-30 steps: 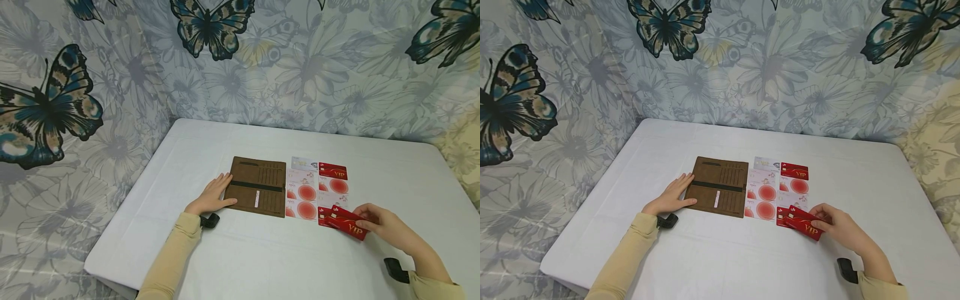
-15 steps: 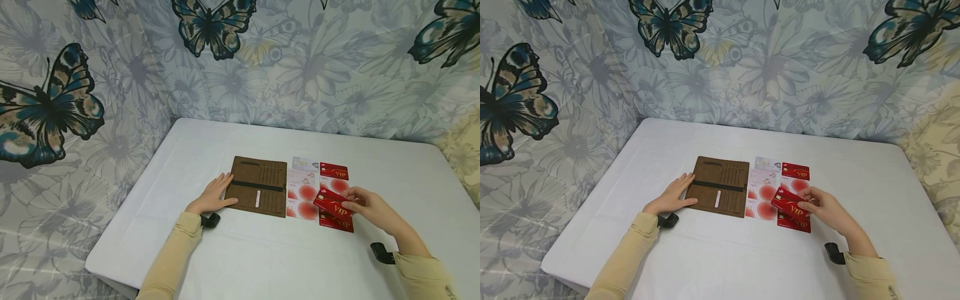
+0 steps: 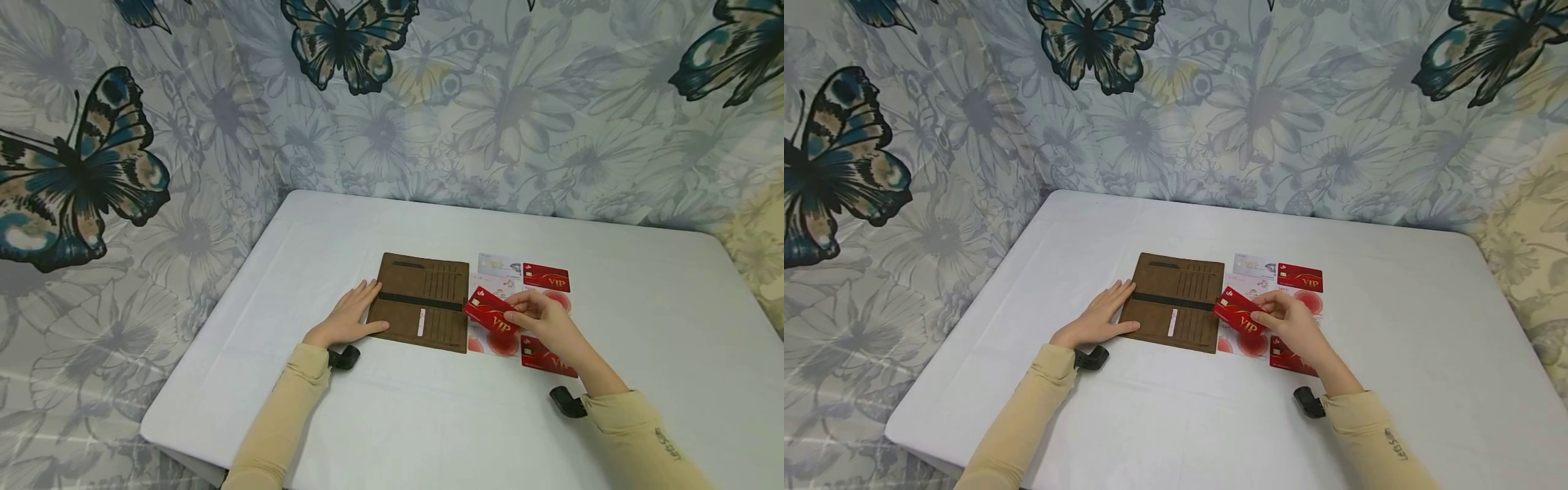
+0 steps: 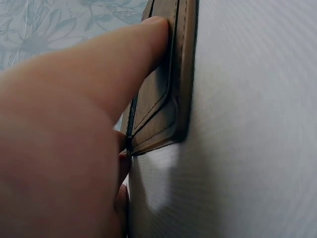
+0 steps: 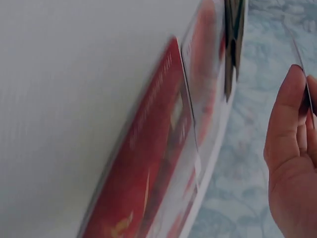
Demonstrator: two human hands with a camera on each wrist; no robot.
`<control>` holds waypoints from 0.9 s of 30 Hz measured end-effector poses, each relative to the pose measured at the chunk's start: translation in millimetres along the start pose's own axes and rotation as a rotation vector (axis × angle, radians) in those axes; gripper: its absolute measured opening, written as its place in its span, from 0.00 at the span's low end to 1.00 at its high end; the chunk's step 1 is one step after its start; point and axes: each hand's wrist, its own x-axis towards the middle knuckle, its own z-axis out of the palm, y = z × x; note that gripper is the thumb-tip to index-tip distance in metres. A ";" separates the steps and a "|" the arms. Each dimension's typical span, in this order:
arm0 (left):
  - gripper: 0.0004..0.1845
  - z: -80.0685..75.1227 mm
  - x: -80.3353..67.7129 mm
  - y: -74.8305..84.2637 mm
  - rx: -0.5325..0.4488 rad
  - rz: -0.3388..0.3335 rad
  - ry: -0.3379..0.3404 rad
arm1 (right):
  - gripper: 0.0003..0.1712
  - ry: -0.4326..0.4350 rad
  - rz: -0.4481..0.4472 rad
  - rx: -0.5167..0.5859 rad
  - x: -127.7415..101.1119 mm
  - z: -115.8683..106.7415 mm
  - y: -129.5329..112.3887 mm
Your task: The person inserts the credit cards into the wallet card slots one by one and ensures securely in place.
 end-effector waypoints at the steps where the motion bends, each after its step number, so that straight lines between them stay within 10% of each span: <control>1: 0.46 0.0 -0.1 -0.1 -0.001 0.000 0.001 | 0.20 -0.003 0.016 0.016 2.1 4.1 0.0; 27: 0.46 0.8 1.8 -2.1 0.003 -0.011 -0.011 | 0.14 -0.033 0.111 0.079 32.0 62.2 -14.0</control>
